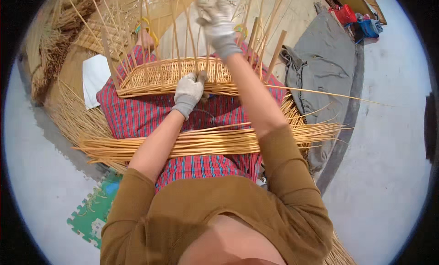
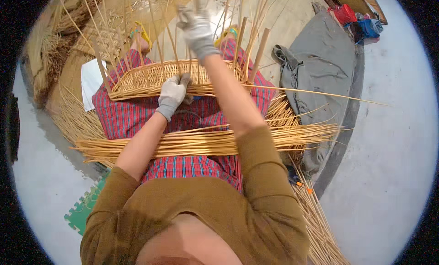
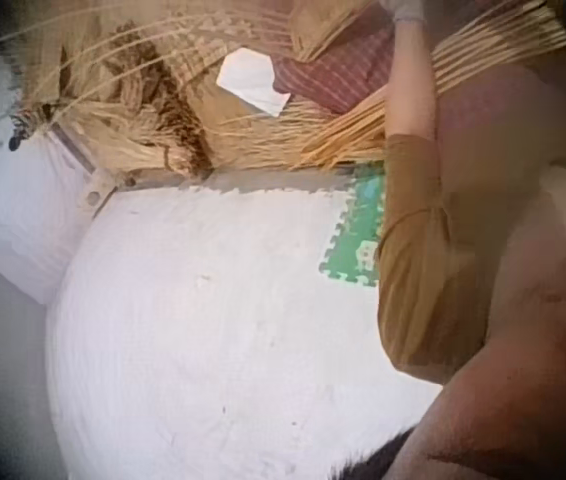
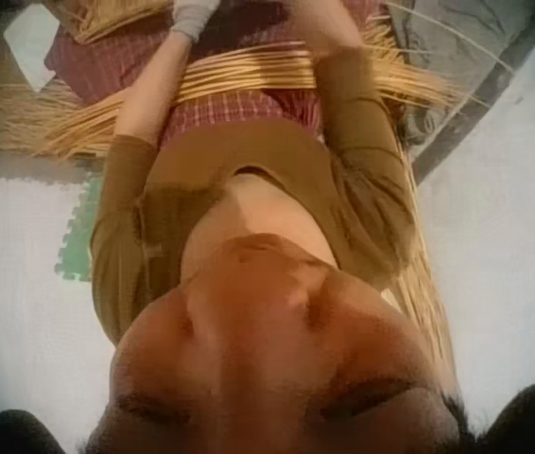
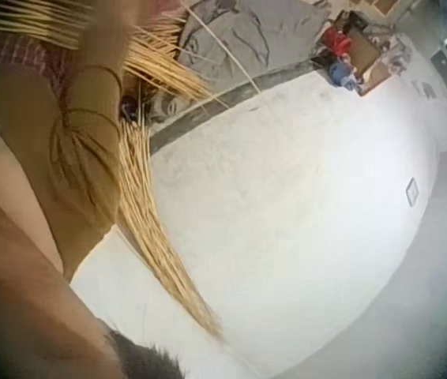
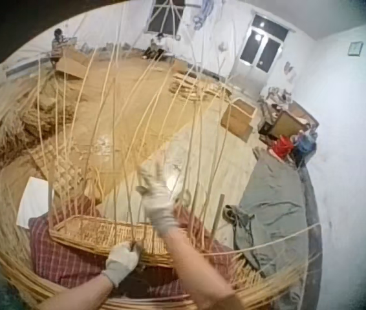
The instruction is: Weaving long reeds or straw together to form the base and sides of a basket.
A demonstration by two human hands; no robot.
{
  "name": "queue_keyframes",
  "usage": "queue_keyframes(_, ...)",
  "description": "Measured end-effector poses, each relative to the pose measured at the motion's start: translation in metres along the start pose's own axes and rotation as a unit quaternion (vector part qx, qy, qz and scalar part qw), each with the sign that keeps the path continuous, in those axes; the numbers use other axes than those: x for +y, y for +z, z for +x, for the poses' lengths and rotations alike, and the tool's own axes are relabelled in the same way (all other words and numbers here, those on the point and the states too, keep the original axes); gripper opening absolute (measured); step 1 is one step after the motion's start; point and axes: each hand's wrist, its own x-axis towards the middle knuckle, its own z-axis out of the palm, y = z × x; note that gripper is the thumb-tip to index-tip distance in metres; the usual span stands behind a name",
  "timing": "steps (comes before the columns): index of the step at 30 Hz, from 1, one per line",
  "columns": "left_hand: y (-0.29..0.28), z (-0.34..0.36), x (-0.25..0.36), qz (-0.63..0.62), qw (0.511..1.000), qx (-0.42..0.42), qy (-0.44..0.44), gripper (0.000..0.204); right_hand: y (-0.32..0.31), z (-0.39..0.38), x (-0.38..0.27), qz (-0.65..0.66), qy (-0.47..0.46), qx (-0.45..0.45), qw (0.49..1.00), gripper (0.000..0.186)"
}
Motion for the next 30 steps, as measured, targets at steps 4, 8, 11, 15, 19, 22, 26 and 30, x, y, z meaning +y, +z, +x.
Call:
queue_keyframes(4,-0.015,-0.002,0.024,0.200,0.980,0.010,-0.018,0.035,0.028,-0.032,-0.031,0.156,0.095,0.119,0.976,0.049)
queue_keyframes(8,-0.022,0.004,0.004,-0.014,0.998,-0.025,-0.061,0.026,-0.062,-0.170,-0.031,0.364,0.306,0.314,0.822,0.034)
queue_keyframes(11,-0.025,0.010,-0.004,-0.068,0.996,-0.046,-0.033,0.030,-0.079,-0.182,-0.042,0.264,0.362,0.217,0.867,0.033)
queue_keyframes(15,0.003,0.008,0.002,-0.065,0.998,0.004,0.009,0.041,-0.075,-0.196,-0.039,0.143,0.351,0.205,0.903,0.026)
queue_keyframes(19,0.002,0.007,-0.001,-0.093,0.995,0.020,-0.016,0.039,-0.089,-0.190,-0.041,0.373,0.333,0.160,0.851,0.020)
queue_keyframes(22,-0.004,0.016,0.006,-0.033,0.972,0.124,0.197,0.041,-0.133,-0.182,-0.008,0.370,0.404,0.153,0.823,0.012)
queue_keyframes(26,0.044,0.008,0.036,0.314,0.939,-0.065,0.127,0.050,-0.155,-0.200,0.005,0.404,0.397,0.252,0.785,0.013)
queue_keyframes(30,0.054,0.033,0.026,0.066,0.986,-0.139,-0.057,0.054,-0.163,-0.187,0.006,0.260,0.429,0.185,0.845,0.013)
